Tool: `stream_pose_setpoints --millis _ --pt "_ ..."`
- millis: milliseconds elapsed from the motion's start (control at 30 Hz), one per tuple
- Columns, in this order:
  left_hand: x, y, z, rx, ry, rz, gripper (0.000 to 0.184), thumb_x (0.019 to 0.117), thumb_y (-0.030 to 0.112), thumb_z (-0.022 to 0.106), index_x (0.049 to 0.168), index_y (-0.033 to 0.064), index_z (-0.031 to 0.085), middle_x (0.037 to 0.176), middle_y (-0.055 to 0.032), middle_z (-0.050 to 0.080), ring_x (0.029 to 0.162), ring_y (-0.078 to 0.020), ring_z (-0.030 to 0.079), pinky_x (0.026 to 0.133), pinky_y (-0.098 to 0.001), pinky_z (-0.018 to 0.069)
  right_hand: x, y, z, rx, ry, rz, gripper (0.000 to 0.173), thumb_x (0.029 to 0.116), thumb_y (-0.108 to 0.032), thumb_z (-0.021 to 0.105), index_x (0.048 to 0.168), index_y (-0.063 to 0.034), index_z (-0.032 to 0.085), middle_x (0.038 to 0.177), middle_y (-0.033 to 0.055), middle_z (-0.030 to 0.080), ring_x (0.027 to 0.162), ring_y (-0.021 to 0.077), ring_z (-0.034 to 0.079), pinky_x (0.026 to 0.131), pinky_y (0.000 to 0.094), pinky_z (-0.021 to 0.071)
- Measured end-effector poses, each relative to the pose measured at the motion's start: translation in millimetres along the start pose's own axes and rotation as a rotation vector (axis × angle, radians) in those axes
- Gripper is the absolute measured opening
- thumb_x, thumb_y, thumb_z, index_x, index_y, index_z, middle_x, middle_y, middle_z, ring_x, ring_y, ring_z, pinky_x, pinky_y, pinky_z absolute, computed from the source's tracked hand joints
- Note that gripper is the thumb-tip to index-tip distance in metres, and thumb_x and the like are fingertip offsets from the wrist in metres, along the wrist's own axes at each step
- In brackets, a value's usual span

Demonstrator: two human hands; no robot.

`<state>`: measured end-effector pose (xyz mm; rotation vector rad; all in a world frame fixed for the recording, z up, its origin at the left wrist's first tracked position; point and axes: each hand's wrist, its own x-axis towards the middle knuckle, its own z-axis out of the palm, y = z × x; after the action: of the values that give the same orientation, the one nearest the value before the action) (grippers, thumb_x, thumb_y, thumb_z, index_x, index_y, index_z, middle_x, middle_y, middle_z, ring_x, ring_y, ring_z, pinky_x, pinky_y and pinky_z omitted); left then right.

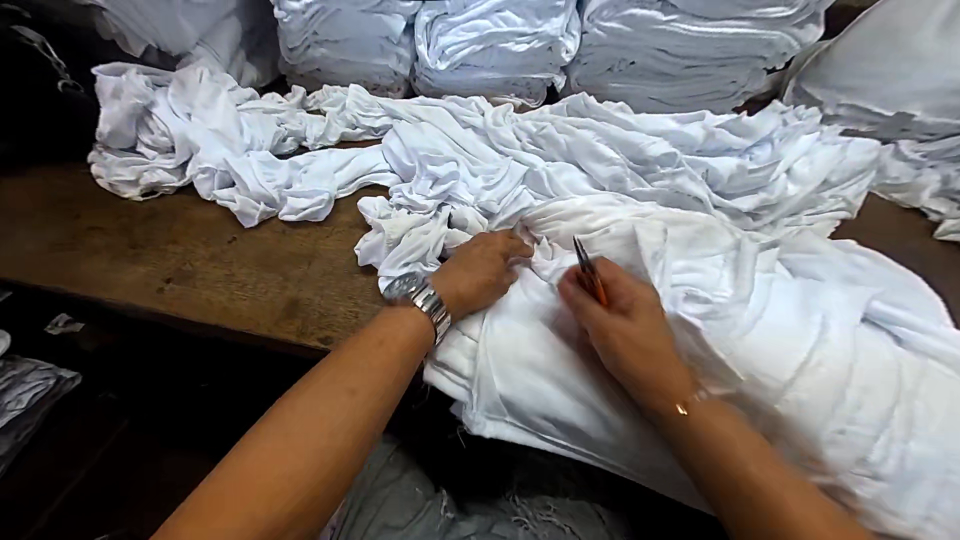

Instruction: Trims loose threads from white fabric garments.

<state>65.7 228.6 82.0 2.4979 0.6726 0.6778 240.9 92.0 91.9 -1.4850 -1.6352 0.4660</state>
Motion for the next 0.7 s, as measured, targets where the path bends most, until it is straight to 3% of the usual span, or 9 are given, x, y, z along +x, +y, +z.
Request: stream_pose_setpoints --millis 100,133,233,300,400,467,567,633,700 --pt "-57 24 -11 -0.04 0.306 0.035 0.028 0.0929 -0.001 0.062 0.119 0.0002 0.072 0.122 -0.0153 0.069 0.115 -0.0236 0.066 0.1 -0.0405 0.0542 -64 -10 1 -0.176 -0.043 -0.291 0.023 0.0937 -0.038 0.068 0.094 -0.0149 0.063 0.068 -0.0068 0.055 0.055 0.0038 0.05 0.048 0.024 0.0439" --pt "-82 37 -14 -0.08 0.378 0.018 0.025 0.0946 -0.001 0.06 0.116 -0.0001 0.072 0.118 -0.0125 0.069 0.11 -0.0193 0.067 0.096 -0.037 0.0567 -87 -8 4 -0.201 -0.074 -0.351 0.03 0.0923 -0.043 0.072 0.092 -0.0128 0.066 0.07 -0.0033 0.059 0.058 0.0076 0.055 0.05 0.0283 0.048" --pt "-164 78 2 -0.344 0.56 -0.147 0.012 0.099 0.006 0.059 0.102 0.007 0.071 0.104 -0.0048 0.069 0.09 -0.0151 0.069 0.078 -0.0315 0.0613 -136 -6 21 -0.426 -0.122 -0.462 0.025 0.0964 -0.034 0.064 0.092 -0.0093 0.067 0.077 0.0075 0.064 0.068 0.0231 0.064 0.052 0.039 0.0506" --pt "-212 91 38 -0.658 0.657 -0.309 0.009 0.0975 0.008 0.063 0.095 0.0061 0.072 0.1 -0.0112 0.072 0.085 -0.0238 0.072 0.069 -0.0358 0.063 -147 7 39 -0.55 -0.038 -0.516 0.019 0.0971 -0.025 0.057 0.095 -0.0102 0.068 0.077 0.0064 0.063 0.067 0.023 0.063 0.051 0.0368 0.0487" --pt "-249 111 83 -1.067 0.618 -0.688 0.013 0.095 -0.004 0.059 0.103 -0.0067 0.069 0.101 -0.0194 0.072 0.089 -0.0284 0.072 0.072 -0.0394 0.0619 -143 27 53 -0.639 0.099 -0.541 0.02 0.0968 -0.02 0.054 0.097 -0.0101 0.071 0.079 0.0065 0.067 0.067 0.0227 0.065 0.051 0.0359 0.0493" --pt "-250 119 96 -1.304 0.505 -0.846 0.02 0.0981 -0.002 0.057 0.114 -0.0074 0.068 0.104 -0.0203 0.073 0.092 -0.0274 0.072 0.076 -0.0399 0.0609 -139 31 51 -0.627 0.101 -0.538 0.02 0.0963 -0.018 0.053 0.095 -0.0109 0.072 0.078 0.0057 0.068 0.066 0.0217 0.065 0.05 0.0357 0.0483" --pt "-240 124 102 -1.642 0.313 -0.757 0.03 0.1023 0.01 0.054 0.125 -0.0053 0.066 0.116 -0.0214 0.07 0.104 -0.028 0.07 0.084 -0.042 0.0593 -136 21 34 -0.445 -0.042 -0.438 0.019 0.0951 -0.017 0.053 0.092 -0.0114 0.072 0.077 0.0046 0.066 0.065 0.0187 0.065 0.05 0.0359 0.0499" --pt "-227 126 102 -1.807 0.208 -0.677 0.041 0.1047 0.026 0.05 0.131 -0.0023 0.064 0.125 -0.0201 0.068 0.114 -0.0292 0.066 0.093 -0.0454 0.0566 -134 5 14 -0.305 -0.15 -0.335 0.018 0.0956 -0.018 0.055 0.095 -0.0093 0.07 0.079 0.0059 0.067 0.067 0.0178 0.065 0.053 0.0363 0.0514" --pt "-215 127 102 -1.881 0.175 -0.716 0.051 0.1066 0.037 0.041 0.133 0.0003 0.063 0.129 -0.0169 0.066 0.119 -0.0286 0.064 0.099 -0.0473 0.0528 -135 -8 0 -0.281 -0.186 -0.288 0.016 0.0963 -0.018 0.056 0.096 -0.0081 0.069 0.081 0.0073 0.068 0.07 0.0181 0.065 0.055 0.0362 0.0514"
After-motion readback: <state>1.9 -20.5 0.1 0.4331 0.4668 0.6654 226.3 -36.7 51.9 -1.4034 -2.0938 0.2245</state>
